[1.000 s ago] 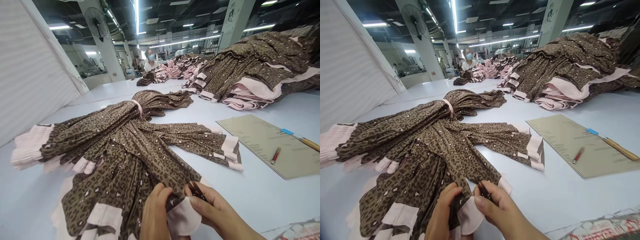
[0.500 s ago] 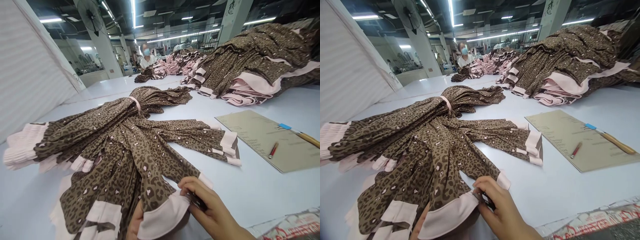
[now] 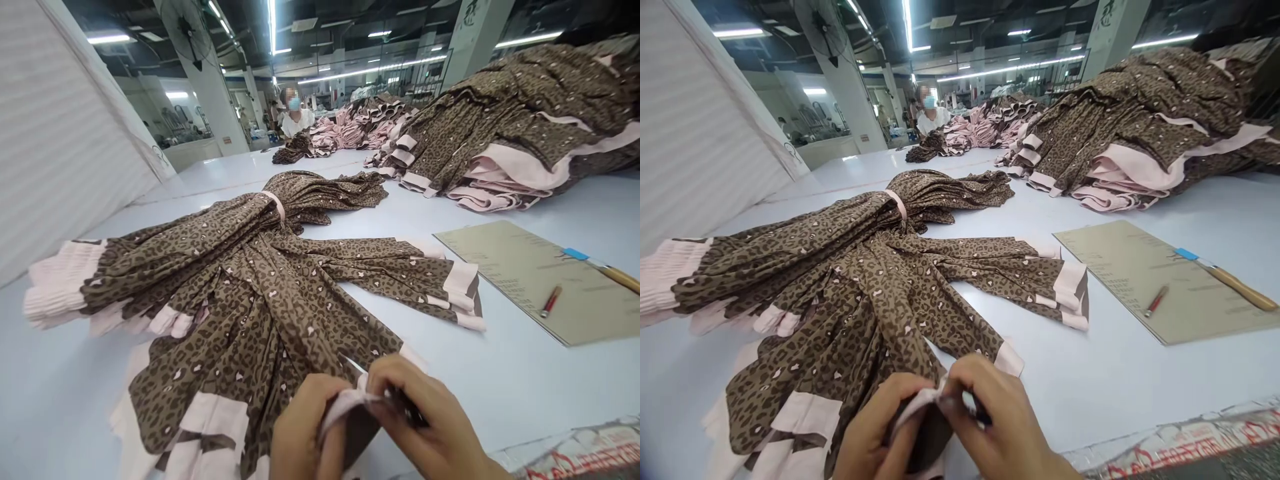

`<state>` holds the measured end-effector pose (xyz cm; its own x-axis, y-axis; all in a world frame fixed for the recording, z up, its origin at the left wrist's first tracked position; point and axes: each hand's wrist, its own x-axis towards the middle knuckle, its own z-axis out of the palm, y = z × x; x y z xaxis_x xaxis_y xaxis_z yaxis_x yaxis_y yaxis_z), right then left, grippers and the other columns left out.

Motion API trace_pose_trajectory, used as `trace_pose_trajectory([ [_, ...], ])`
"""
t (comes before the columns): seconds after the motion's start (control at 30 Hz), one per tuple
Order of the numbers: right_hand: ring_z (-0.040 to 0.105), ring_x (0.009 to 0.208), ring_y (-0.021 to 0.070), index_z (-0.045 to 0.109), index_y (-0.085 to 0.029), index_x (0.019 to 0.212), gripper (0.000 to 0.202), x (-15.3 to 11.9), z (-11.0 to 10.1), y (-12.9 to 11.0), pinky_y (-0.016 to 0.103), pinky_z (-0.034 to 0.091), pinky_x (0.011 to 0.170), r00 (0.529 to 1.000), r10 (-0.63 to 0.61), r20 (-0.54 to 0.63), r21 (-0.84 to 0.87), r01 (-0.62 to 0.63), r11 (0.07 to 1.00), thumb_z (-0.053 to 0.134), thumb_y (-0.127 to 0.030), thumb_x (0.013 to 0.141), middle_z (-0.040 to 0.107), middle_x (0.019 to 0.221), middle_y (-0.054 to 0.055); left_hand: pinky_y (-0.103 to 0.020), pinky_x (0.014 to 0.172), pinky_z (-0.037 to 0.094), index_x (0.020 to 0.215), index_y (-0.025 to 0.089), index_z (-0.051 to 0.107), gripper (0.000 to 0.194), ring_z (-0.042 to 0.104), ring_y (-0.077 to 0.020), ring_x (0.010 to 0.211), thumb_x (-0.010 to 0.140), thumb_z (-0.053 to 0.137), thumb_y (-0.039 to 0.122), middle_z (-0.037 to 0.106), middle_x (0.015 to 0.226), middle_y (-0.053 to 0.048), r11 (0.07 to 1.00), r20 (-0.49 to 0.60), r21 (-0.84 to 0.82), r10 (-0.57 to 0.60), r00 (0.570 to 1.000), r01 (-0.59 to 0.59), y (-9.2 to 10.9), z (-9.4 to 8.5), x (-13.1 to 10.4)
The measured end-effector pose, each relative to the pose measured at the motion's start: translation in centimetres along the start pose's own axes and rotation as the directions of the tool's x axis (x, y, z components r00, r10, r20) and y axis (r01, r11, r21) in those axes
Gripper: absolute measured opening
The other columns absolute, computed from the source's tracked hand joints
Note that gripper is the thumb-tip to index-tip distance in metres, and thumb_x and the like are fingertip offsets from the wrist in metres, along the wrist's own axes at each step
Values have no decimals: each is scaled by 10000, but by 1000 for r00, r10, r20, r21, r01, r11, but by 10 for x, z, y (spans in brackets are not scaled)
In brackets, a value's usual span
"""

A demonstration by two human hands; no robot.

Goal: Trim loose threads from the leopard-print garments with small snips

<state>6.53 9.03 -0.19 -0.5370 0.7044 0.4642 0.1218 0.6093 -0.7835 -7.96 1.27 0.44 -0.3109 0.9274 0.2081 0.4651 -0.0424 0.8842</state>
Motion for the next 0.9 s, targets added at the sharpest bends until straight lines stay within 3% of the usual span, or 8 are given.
trace_pose_trajectory([
  [0.1, 561, 640, 143, 521, -216, 794, 117, 5, -1, 7, 214, 454, 564, 969, 249, 8, -31, -248, 968, 515, -259, 902, 576, 729, -11, -236, 603, 435, 747, 173, 709, 324, 569, -177, 655, 856, 535, 424, 613, 646, -28, 934, 123, -223, -258, 958, 280, -4, -13, 9],
  [0.23, 557, 683, 162, 538, -221, 904, 110, 3, -1, 8, 238, 456, 594, 958, 283, 44, -52, -281, 958, 535, -330, 895, 572, 790, -1, -255, 671, 453, 856, 150, 731, 388, 592, -185, 690, 809, 595, 511, 673, 699, -44, 768, 183, -448, -423, 888, 458, -10, -18, 10],
  [0.47, 551, 687, 148, 532, -209, 869, 132, -5, -1, -2, 233, 442, 612, 947, 159, 278, -8, -163, 987, 466, -303, 933, 558, 775, 6, -239, 659, 461, 918, 143, 724, 335, 600, -172, 706, 807, 635, 447, 695, 756, -60, 642, 241, -594, -432, 869, 485, -10, -11, 8],
  [0.6, 572, 715, 163, 526, -208, 940, 100, -5, 6, 3, 245, 449, 607, 959, 81, 271, -123, -49, 991, 472, -292, 941, 583, 826, 26, -236, 642, 458, 922, 141, 717, 329, 605, -173, 705, 809, 636, 439, 695, 765, -65, 628, 249, -605, -435, 865, 490, -14, -10, 7],
  [0.8, 565, 629, 165, 497, -209, 851, 216, -1, 16, 0, 243, 425, 526, 979, -19, 202, -203, 61, 977, 372, -323, 987, 573, 759, 29, -242, 670, 460, 935, 151, 706, 336, 606, -174, 724, 832, 596, 451, 687, 793, -66, 702, 231, -533, -415, 880, 471, -14, -6, 8],
  [0.9, 571, 634, 158, 507, -215, 818, 249, 1, 10, 2, 233, 422, 532, 981, 34, 190, -181, 1, 984, 364, -321, 991, 573, 743, 16, -241, 679, 467, 874, 189, 706, 263, 602, -179, 730, 831, 593, 423, 669, 746, -41, 853, 127, -375, -341, 931, 364, -5, -14, 7],
])
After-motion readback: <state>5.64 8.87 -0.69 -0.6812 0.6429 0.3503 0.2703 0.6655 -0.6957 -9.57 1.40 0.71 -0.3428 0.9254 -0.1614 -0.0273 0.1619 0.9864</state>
